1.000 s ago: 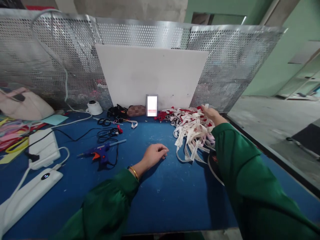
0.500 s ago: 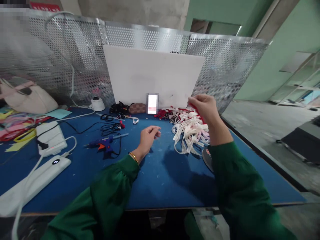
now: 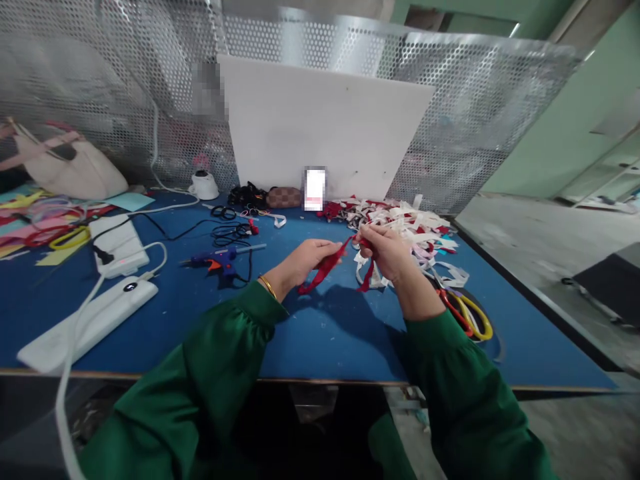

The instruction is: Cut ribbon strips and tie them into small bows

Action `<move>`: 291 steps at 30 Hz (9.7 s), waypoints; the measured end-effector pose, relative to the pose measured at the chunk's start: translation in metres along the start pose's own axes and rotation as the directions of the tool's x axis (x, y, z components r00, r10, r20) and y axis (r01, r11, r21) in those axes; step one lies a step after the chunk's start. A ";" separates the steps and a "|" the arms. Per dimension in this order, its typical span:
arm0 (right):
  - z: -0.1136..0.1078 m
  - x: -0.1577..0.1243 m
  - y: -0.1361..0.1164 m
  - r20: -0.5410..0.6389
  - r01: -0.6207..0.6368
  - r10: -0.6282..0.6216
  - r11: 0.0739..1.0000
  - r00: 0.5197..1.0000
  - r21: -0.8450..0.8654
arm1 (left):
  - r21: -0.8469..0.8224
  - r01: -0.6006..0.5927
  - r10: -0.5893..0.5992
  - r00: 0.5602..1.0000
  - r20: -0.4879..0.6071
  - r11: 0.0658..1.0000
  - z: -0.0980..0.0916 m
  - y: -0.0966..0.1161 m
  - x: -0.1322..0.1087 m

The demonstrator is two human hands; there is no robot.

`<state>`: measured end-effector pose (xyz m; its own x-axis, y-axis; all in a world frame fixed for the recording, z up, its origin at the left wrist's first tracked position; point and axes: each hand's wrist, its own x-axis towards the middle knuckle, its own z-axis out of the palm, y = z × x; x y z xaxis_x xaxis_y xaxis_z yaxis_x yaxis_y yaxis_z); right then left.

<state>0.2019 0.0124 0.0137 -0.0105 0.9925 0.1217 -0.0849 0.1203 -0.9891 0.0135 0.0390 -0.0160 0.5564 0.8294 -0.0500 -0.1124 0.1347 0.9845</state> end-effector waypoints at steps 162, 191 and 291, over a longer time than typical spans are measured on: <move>0.024 -0.007 0.011 -0.108 0.115 -0.088 0.954 0.990 0.276 | 0.370 -0.262 0.230 0.965 0.127 0.891 -0.013 0.008 0.002; 0.029 0.001 0.032 0.007 0.072 -0.073 0.991 0.997 0.115 | 0.028 -0.270 0.266 0.958 0.104 0.962 -0.010 0.024 -0.008; 0.020 0.003 0.031 -0.082 0.132 -0.115 0.960 0.990 0.248 | 0.056 -0.278 0.279 0.960 0.004 0.959 0.003 0.018 -0.007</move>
<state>0.1792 0.0185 -0.0149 0.0807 0.9705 0.2270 -0.3295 0.2409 -0.9129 0.0097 0.0342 0.0029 0.5065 0.8319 0.2269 -0.2168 -0.1319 0.9673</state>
